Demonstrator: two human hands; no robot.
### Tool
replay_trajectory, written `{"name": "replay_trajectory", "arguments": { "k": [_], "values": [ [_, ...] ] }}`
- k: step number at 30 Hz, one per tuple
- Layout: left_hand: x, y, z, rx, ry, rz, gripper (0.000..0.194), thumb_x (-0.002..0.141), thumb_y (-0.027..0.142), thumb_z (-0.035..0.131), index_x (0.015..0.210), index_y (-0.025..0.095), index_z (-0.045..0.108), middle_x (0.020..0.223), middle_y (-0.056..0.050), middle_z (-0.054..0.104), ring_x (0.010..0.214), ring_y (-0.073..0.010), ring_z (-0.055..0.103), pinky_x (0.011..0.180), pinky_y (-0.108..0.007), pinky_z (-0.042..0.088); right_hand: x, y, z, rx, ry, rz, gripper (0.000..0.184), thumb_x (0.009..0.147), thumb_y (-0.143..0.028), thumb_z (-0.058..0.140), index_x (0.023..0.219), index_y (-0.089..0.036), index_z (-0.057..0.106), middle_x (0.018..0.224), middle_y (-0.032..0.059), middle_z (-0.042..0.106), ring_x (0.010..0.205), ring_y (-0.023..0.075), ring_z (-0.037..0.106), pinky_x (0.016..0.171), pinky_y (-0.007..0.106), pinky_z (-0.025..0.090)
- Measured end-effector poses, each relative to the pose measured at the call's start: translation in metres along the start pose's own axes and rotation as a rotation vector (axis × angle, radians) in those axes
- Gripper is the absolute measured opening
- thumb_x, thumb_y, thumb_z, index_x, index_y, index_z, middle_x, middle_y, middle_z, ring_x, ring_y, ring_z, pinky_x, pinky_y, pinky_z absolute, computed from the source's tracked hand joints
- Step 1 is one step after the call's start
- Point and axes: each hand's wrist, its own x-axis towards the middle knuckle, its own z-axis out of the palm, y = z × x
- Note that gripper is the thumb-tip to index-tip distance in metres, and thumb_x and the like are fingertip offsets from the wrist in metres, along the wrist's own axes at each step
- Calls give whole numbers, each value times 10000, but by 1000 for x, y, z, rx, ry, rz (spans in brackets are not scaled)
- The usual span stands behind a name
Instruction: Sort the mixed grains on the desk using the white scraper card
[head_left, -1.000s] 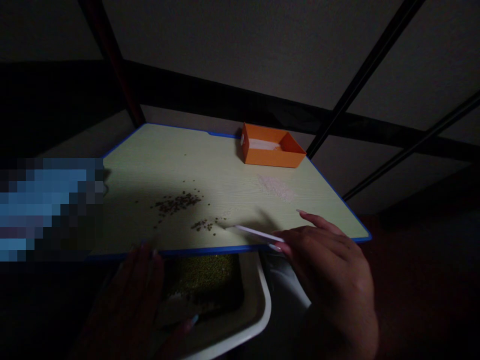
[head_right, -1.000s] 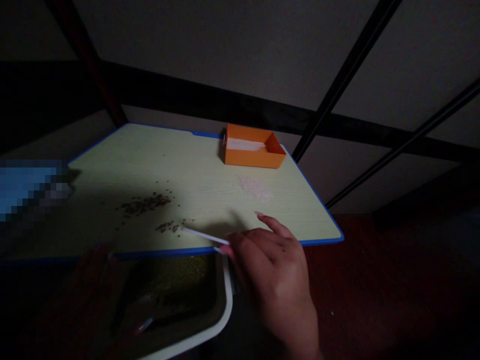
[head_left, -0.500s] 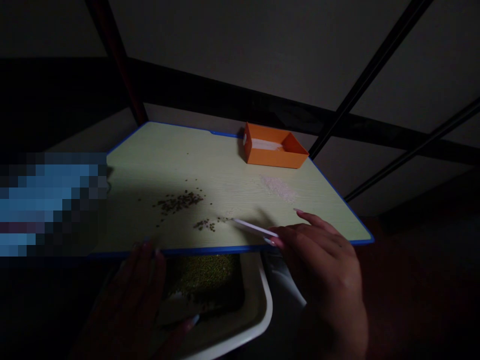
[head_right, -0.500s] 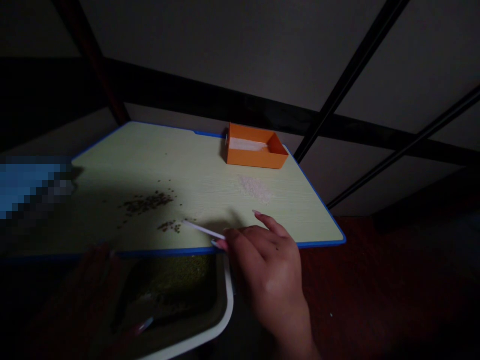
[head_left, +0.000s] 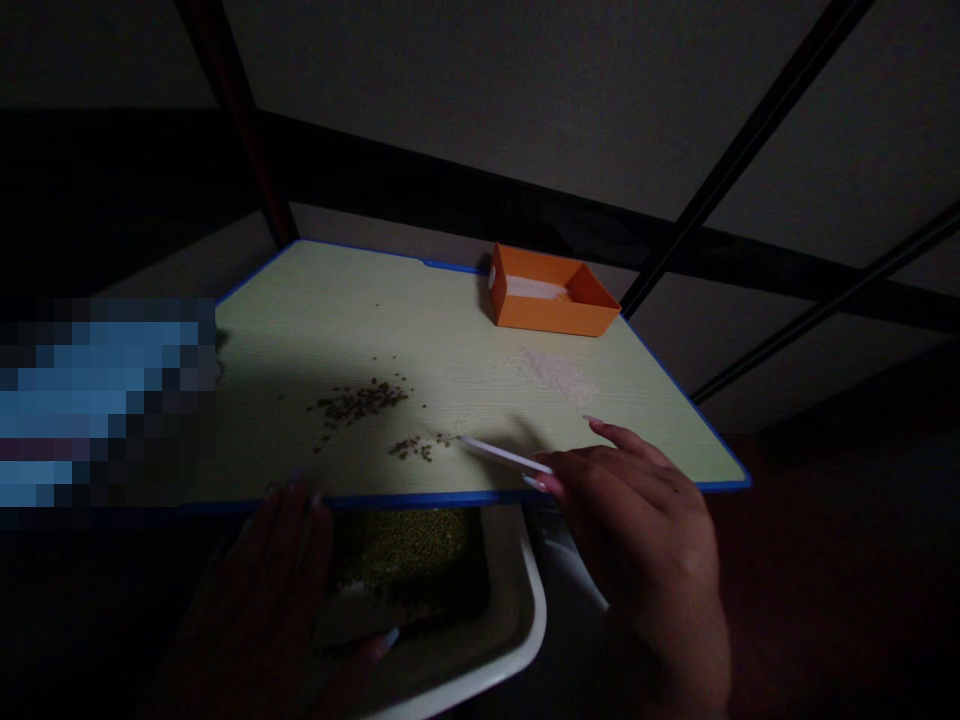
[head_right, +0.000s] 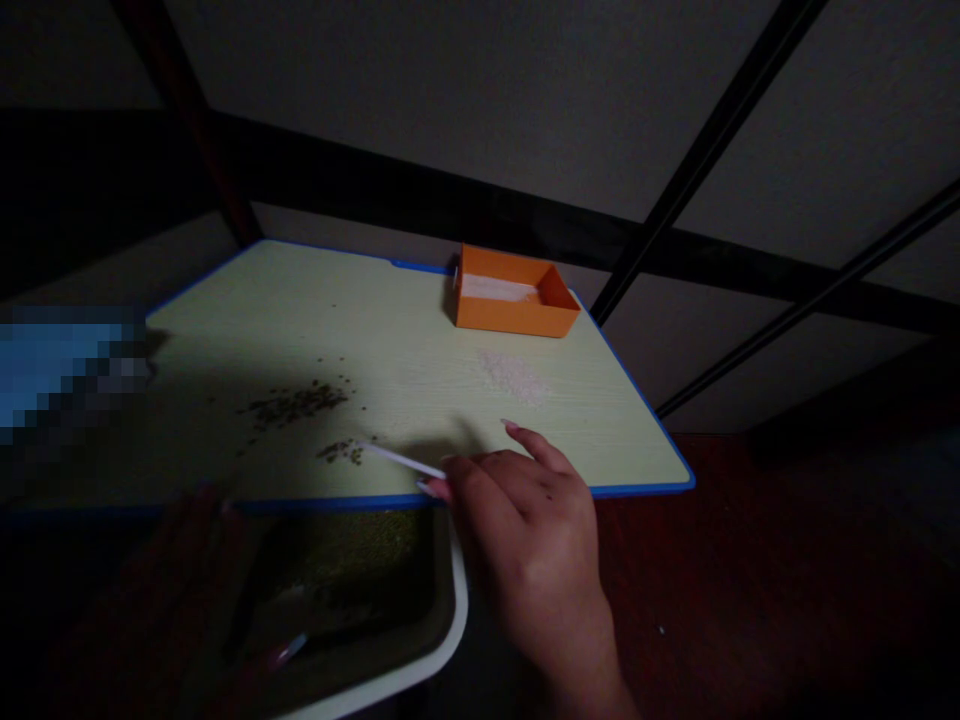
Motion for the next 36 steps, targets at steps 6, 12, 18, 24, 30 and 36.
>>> {"name": "replay_trajectory", "arguments": {
  "k": [6,12,18,24,30,36],
  "values": [
    [3,0,-1,-16,37,28,858,877,610,377,1533,87,201,1699,-159,137,1573,-309,161,1186,-520,337,2,0,1,-1,10,4,88,975,-225,629,905,-186,665,773,-33,743,685,97,682,1041,360,472],
    [3,-1,1,-2,37,26,882,841,596,413,1530,82,215,1692,-169,162,1561,-336,197,1097,-545,416,2,-2,4,-12,18,-7,71,971,-216,632,911,-192,661,781,-33,750,686,103,688,1007,382,496],
    [3,1,-2,-16,54,48,854,864,578,407,1523,67,227,1683,-173,193,1558,-327,211,1170,-516,345,3,-2,7,-38,19,-5,59,970,-210,630,927,-190,663,761,-27,740,672,112,678,997,408,504],
    [3,3,-1,14,18,42,872,860,600,389,1524,62,220,1689,-171,172,1563,-330,190,1133,-538,383,7,0,10,-57,26,-7,48,961,-209,639,940,-183,673,759,-16,742,668,122,679,996,418,512],
    [7,5,-4,10,22,33,865,882,625,365,1520,57,229,1695,-161,149,1563,-325,190,1165,-513,346,11,-3,12,-37,22,-29,110,970,-223,625,892,-167,679,725,-2,736,640,127,674,967,420,528],
    [2,2,-4,17,28,29,858,875,616,363,1533,91,203,1696,-137,162,1559,-323,207,1095,-538,429,9,-7,7,14,-7,-34,129,978,-214,613,870,-181,673,746,-25,749,655,109,690,995,388,510]
  ]
}}
